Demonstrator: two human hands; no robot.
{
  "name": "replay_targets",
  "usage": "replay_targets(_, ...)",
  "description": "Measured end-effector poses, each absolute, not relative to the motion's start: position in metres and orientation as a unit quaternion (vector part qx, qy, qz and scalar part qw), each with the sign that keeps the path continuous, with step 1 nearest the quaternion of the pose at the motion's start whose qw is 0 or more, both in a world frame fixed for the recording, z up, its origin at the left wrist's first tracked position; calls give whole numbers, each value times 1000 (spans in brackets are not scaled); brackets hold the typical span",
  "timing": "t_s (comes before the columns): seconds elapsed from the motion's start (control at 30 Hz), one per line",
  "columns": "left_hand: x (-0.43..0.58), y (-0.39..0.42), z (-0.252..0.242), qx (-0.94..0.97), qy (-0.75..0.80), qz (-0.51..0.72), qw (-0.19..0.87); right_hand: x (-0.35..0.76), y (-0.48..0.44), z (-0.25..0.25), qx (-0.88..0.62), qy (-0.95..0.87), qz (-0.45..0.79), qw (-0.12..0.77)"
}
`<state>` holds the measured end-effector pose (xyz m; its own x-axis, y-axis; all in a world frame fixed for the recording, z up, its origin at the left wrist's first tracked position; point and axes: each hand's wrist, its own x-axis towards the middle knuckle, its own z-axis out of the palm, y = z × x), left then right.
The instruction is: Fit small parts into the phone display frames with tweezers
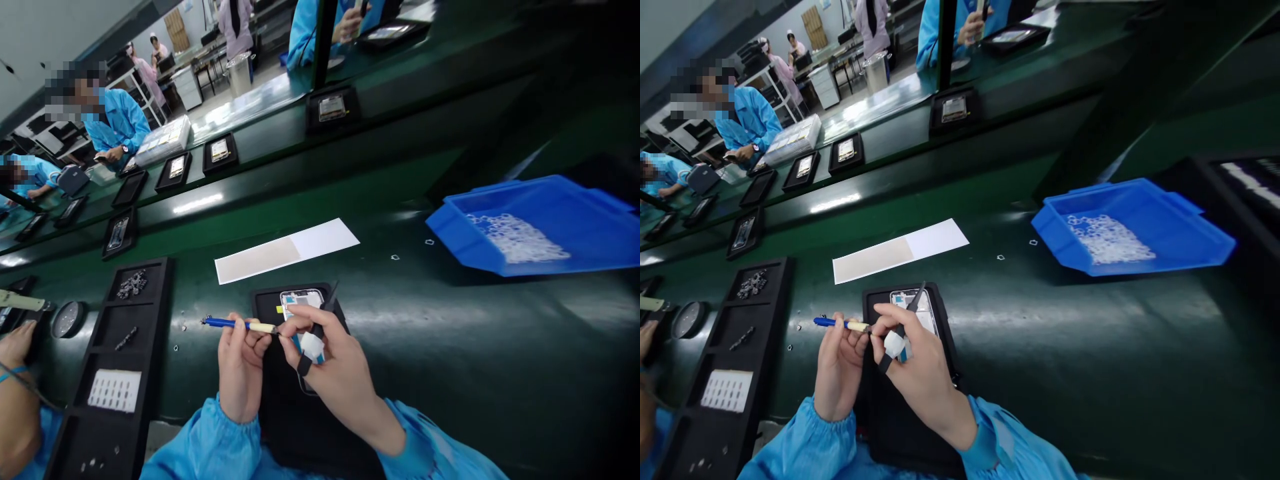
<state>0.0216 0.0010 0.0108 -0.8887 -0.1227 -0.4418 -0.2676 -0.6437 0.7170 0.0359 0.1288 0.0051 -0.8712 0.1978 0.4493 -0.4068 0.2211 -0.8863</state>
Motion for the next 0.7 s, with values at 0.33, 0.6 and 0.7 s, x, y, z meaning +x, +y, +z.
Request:
replay_targets(0.33,20,1,15,-274,381,878,96,37,129,4,101,-722,643,235)
replay_targets(0.6,17,4,22,-314,346,876,119,36,130,1,153,-731,598,291)
replay_targets(0.7,16,5,23,-328,340,873,126,36,129,-4,174,-728,588,308)
